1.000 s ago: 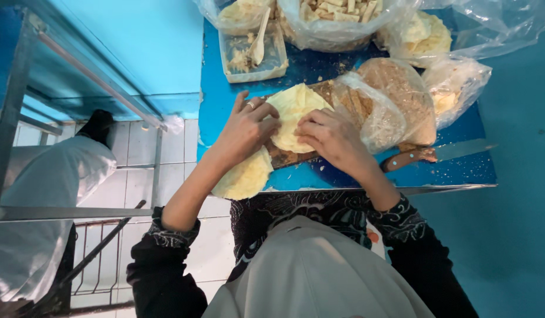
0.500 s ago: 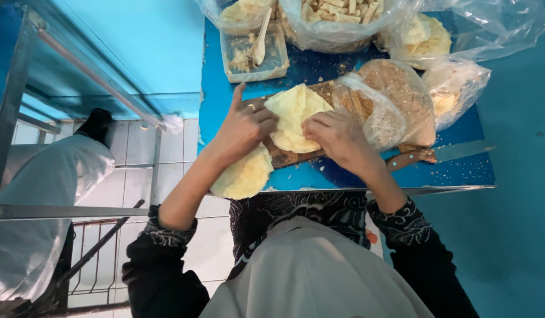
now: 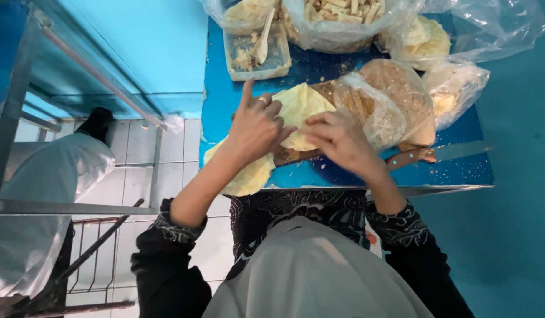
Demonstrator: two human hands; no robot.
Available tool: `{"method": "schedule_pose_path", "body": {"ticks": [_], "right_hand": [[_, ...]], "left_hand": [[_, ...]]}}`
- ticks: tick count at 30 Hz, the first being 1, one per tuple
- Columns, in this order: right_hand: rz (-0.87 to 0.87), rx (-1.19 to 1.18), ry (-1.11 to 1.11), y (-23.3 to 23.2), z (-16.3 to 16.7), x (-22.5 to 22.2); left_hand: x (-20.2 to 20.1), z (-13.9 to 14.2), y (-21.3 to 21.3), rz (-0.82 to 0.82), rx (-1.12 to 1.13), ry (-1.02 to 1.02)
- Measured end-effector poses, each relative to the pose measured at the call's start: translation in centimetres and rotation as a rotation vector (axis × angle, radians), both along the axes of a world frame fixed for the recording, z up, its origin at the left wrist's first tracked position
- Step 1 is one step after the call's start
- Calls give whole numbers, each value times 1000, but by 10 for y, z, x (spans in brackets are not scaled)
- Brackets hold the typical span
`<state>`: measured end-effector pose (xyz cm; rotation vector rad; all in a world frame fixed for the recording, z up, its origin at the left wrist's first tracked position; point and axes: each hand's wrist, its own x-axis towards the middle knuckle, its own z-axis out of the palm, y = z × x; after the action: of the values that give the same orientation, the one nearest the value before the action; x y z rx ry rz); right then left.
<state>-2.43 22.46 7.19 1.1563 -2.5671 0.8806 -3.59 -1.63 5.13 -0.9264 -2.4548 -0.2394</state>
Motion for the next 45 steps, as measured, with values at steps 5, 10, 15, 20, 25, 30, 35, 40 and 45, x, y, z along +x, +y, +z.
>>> {"method": "schedule_pose_path", "body": {"ticks": [5,10,15,20,25,30,35,40,45], "right_hand": [[-213,48,-6,-1,-9,-15],[-192,340,258,2,-27,-13],[-134,322,233,18,-37,-18],[-152,-10,26,20,-15,-13],[308,-11,205,-50,-12,40],[294,20,398,-98,-37,64],[-73,-282,-228,-102,-42,36],[-133,-368,-477,-94,-31,46],[123,-504,-320,-79,-24,61]], "left_hand": [[-14,-32,18,46,-62,50],[-10,-61,24,115,12,-94],[-4,-48,19,120,-4,-88],[16,-2,-36,-2,497,-452],[76,7,-89,181,859,-205],[140,-32,-104,464,1384,-399],[172,-63,-100,574,1667,-501],[159,-56,-39,235,1675,-517],[145,-37,10,136,1588,-378]]}}
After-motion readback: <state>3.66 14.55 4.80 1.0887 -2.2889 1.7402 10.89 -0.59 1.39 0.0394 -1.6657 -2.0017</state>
